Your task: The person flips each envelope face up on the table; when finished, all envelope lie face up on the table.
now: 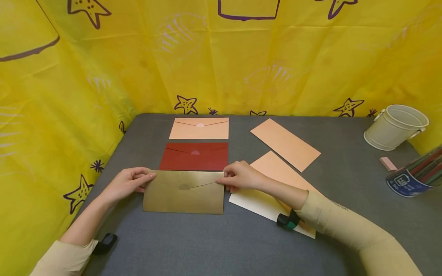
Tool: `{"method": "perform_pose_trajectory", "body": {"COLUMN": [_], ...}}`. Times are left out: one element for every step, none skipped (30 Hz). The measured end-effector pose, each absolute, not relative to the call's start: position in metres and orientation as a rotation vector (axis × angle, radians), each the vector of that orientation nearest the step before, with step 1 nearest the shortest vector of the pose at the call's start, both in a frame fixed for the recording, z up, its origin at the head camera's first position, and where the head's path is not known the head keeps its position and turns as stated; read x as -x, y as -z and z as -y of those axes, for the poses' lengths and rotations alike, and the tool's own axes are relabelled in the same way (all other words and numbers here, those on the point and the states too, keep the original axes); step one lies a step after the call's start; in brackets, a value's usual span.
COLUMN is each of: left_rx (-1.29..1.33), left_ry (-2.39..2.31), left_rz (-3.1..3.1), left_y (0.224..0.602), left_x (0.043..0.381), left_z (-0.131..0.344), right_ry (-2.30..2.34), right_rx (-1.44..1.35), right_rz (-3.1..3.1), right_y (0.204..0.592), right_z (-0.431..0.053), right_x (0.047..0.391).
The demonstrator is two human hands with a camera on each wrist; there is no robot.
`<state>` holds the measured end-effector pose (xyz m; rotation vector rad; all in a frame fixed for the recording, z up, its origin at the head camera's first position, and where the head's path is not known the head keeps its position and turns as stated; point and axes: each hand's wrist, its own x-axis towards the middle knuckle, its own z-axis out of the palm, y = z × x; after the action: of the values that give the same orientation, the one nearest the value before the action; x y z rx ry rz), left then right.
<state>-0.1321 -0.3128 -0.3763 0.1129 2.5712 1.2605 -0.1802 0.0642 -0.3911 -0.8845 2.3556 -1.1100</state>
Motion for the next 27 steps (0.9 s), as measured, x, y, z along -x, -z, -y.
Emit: {"method": "perform_pose_trajectory", "body": {"left_rx": [-0.079,-0.055,-0.029,-0.005,0.014,0.027,0.034,0.040,0.042,0.040,0.035,0.027,0.019,0.011,-0.001,-0.011,-0.024,-0.033,-0.043,-0.049,-0.055,-0.056,-0.058,-0.058,-0.061,-0.061,-0.061], "left_ry": [-1.252,-1.244,-1.233,-1.217,-1.197,-1.175,-1.145,-1.110,-1.072,-1.037,-1.004,-0.973,-0.942,-0.915,-0.888,-0.863,-0.841,-0.822,-0.808,-0.794,-0.784,-0.777,-0.772,-0.769,-0.767,-0.765,-0.763], "left_rz": [-2.573,-2.576,-2.587,-2.599,-2.612,-2.623,-2.637,-2.656,-2.676,-2.692,-2.710,-2.729,-2.748,-2.765,-2.784,-2.801,-2.818,-2.832,-2.845,-2.859,-2.870,-2.878,-2.885,-2.892,-2.898,-2.903,-2.907], "left_y": [0.377,0.378,0.379,0.380,0.381,0.382,0.382,0.382,0.383,0.383,0.383,0.383,0.383,0.383,0.383,0.383,0.383,0.382,0.382,0.382,0.382,0.382,0.382,0.382,0.382,0.382,0.382], "left_x": [0.133,0.134,0.135,0.135,0.136,0.137,0.137,0.138,0.139,0.139,0.140,0.140,0.140,0.140,0.141,0.141,0.141,0.141,0.141,0.141,0.141,0.141,0.141,0.140,0.140,0.140,0.139], "left_z": [0.312,0.312,0.311,0.311,0.310,0.310,0.309,0.309,0.308,0.307,0.306,0.306,0.305,0.304,0.303,0.303,0.302,0.301,0.300,0.299,0.299,0.298,0.297,0.296,0.296,0.295,0.294], "right_ry": [1.085,1.058,1.037,1.016,0.997,0.979,0.968,0.956,0.948,0.943,0.943,0.944,0.947,0.954,0.959,0.965,0.968,0.972,0.974,0.977,0.980,0.981,0.981,0.984,0.986,0.988,0.990], "right_rx": [0.883,0.882,0.884,0.886,0.884,0.881,0.872,0.863,0.854,0.842,0.831,0.820,0.807,0.793,0.779,0.762,0.747,0.731,0.716,0.704,0.694,0.689,0.685,0.681,0.677,0.675,0.673], "right_rz": [-2.364,-2.377,-2.388,-2.401,-2.410,-2.418,-2.419,-2.422,-2.422,-2.419,-2.414,-2.410,-2.405,-2.399,-2.394,-2.389,-2.386,-2.382,-2.379,-2.375,-2.372,-2.370,-2.369,-2.367,-2.365,-2.363,-2.362], "right_y": [0.391,0.392,0.392,0.393,0.393,0.393,0.393,0.393,0.394,0.394,0.394,0.393,0.393,0.393,0.393,0.393,0.393,0.393,0.392,0.392,0.392,0.392,0.392,0.393,0.393,0.393,0.393], "right_z": [-0.064,-0.063,-0.063,-0.063,-0.062,-0.062,-0.062,-0.062,-0.062,-0.062,-0.061,-0.061,-0.061,-0.061,-0.061,-0.061,-0.061,-0.061,-0.061,-0.060,-0.060,-0.060,-0.060,-0.060,-0.060,-0.060,-0.060], "right_x": [0.181,0.182,0.183,0.183,0.183,0.184,0.184,0.184,0.184,0.184,0.184,0.184,0.184,0.184,0.184,0.184,0.184,0.184,0.184,0.184,0.184,0.185,0.185,0.185,0.185,0.185,0.185]}}
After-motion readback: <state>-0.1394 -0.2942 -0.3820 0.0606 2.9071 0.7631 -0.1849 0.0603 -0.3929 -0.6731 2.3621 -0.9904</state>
